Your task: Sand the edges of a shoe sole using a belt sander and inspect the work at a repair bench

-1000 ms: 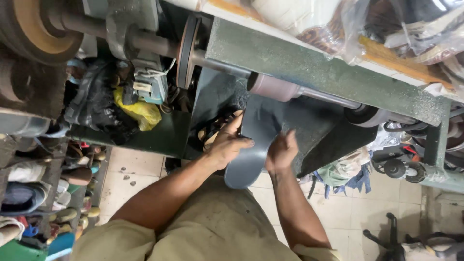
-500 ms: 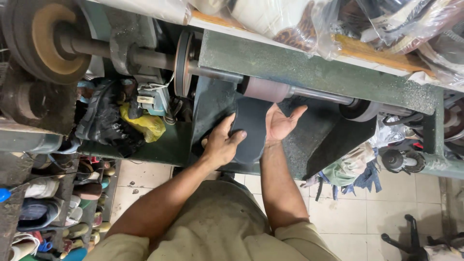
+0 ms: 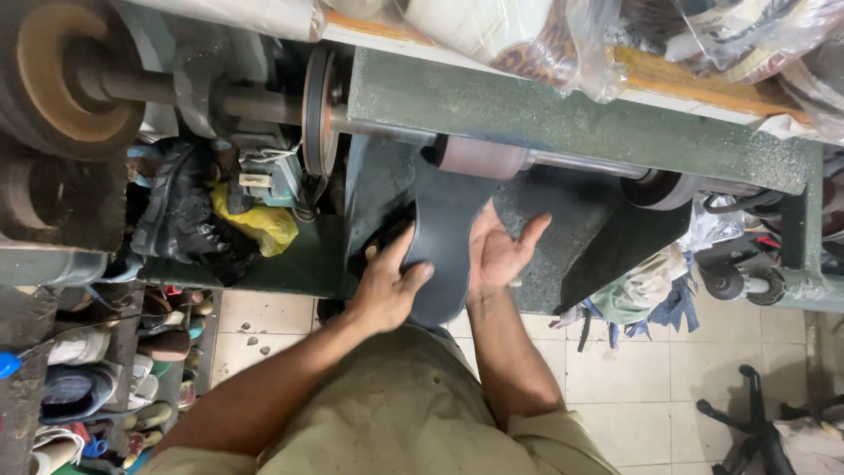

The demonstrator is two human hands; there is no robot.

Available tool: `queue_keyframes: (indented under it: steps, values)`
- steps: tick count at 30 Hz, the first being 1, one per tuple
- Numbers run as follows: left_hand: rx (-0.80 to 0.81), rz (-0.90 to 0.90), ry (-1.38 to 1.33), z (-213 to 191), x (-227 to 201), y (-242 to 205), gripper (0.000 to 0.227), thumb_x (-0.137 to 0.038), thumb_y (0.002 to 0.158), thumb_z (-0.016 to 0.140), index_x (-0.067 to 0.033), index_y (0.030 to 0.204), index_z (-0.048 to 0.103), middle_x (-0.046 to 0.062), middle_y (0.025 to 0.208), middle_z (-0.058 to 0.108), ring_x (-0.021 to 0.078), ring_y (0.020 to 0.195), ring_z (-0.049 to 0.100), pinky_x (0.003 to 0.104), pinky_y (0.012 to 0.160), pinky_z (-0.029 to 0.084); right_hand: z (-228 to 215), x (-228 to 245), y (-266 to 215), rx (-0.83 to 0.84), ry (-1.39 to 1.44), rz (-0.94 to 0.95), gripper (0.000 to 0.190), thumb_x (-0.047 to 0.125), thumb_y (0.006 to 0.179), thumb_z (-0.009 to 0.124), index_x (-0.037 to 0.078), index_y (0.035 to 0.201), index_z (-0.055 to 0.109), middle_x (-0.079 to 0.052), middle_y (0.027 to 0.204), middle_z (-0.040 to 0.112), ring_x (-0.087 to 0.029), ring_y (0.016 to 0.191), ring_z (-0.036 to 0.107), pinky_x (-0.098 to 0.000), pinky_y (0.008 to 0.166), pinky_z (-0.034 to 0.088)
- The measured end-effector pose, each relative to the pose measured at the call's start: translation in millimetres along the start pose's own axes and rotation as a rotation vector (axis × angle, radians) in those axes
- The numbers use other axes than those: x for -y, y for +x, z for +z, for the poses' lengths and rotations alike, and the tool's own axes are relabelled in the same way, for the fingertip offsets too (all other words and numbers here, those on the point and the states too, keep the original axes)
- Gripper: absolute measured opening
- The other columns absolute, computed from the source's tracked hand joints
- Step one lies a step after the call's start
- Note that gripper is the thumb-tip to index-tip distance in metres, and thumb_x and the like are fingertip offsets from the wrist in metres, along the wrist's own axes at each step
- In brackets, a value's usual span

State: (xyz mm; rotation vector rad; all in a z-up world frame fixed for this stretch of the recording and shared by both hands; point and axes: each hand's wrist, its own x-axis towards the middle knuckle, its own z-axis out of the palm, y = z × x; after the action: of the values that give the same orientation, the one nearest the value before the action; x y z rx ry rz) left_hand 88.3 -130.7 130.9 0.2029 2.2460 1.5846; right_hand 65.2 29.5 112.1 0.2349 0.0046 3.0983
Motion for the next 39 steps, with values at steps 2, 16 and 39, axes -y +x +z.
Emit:
queue_keyframes:
  steps: [2,16,39]
  values:
    - [0.008,0.038,-0.065,-1,14,-18,0.066,-0.026,0.091,0.067,-0.003,0.149,0.047,0.031,0.146,0.049,0.0466,0.138,0.043,0.052,0.113,0.037,-20,5,-11,-0.037,-0.01,-0.026,0.098,0.075,0.086,0.053,-0.002,0.146,0.045,-0.024,0.147,0.053,-0.036,0.138,0.05,-0.0583,0.122,0.033]
    - [-0.019,0.067,-0.362,19,25,3,0.062,-0.018,0.095,0.066,-0.0051,0.151,0.044,0.018,0.129,0.068,0.0243,0.122,0.062,0.042,0.101,0.052,-54,16,43,0.016,0.084,-0.022,0.102,0.074,0.078,0.064,-0.002,0.143,0.045,-0.023,0.145,0.053,-0.039,0.137,0.05,-0.0661,0.122,0.029]
    - [0.017,0.021,-0.136,19,17,11,0.069,-0.029,0.094,0.067,0.0001,0.152,0.042,0.031,0.144,0.051,0.0437,0.137,0.046,0.054,0.112,0.039,0,25,19,0.135,-0.008,0.062,0.103,0.075,0.083,0.053,-0.007,0.144,0.045,-0.027,0.146,0.053,-0.039,0.136,0.05,-0.0631,0.123,0.03]
